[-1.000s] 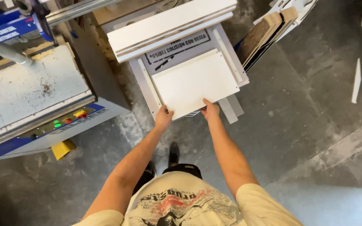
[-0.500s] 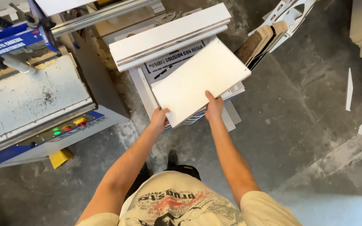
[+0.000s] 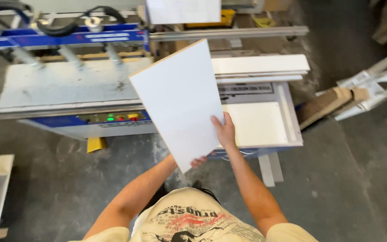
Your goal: The person is using a multi-spindle drilling machine to create holes in white melamine boards and then stacking them on a nearby shelf.
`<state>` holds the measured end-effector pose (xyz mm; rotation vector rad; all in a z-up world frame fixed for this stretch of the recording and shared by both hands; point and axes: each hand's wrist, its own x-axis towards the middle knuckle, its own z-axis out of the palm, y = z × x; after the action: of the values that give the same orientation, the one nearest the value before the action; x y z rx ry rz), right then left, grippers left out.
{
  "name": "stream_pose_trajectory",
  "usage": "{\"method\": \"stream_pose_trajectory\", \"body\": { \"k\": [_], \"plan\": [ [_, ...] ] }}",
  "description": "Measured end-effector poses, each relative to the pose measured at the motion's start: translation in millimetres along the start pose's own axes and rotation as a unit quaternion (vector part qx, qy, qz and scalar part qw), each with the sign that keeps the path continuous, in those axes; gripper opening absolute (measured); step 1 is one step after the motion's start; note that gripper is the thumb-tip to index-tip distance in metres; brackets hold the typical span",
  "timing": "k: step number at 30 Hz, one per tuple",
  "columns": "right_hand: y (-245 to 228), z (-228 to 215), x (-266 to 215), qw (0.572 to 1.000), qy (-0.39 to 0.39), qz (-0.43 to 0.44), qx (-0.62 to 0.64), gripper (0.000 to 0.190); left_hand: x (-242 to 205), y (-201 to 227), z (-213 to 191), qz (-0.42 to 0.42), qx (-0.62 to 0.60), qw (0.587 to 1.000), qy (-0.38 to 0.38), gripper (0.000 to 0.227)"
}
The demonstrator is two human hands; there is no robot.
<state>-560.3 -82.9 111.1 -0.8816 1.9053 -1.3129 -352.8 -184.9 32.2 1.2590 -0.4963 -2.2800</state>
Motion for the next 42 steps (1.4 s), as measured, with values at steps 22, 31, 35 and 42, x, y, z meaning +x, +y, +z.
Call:
{"method": "stream_pose_trajectory", "body": {
  "k": [22, 31, 35, 42],
  "plan": [
    [-186, 335, -30, 0.811, -0.019, -0.498, -0.307, 0.047, -247, 205, -368, 0.308, 0.330, 0.815, 0.363, 0.049],
    [-182, 373, -52, 0.966, -0.247, 0.033, -0.068, 0.088, -299, 319, -397, 0.318, 0.257, 0.845, 0.345, 0.061],
    [-200, 381, -21, 0.975, -0.197, -0.030, -0.101, 0.076, -279, 360, -424, 0.345, 0.354, 0.837, 0.233, 0.066],
    [-212, 403, 21, 0.878, -0.058, -0.461, -0.118, 0.036, -278, 412, -389, 0.635, 0.345, 0.669, 0.172, 0.032]
  ]
}}
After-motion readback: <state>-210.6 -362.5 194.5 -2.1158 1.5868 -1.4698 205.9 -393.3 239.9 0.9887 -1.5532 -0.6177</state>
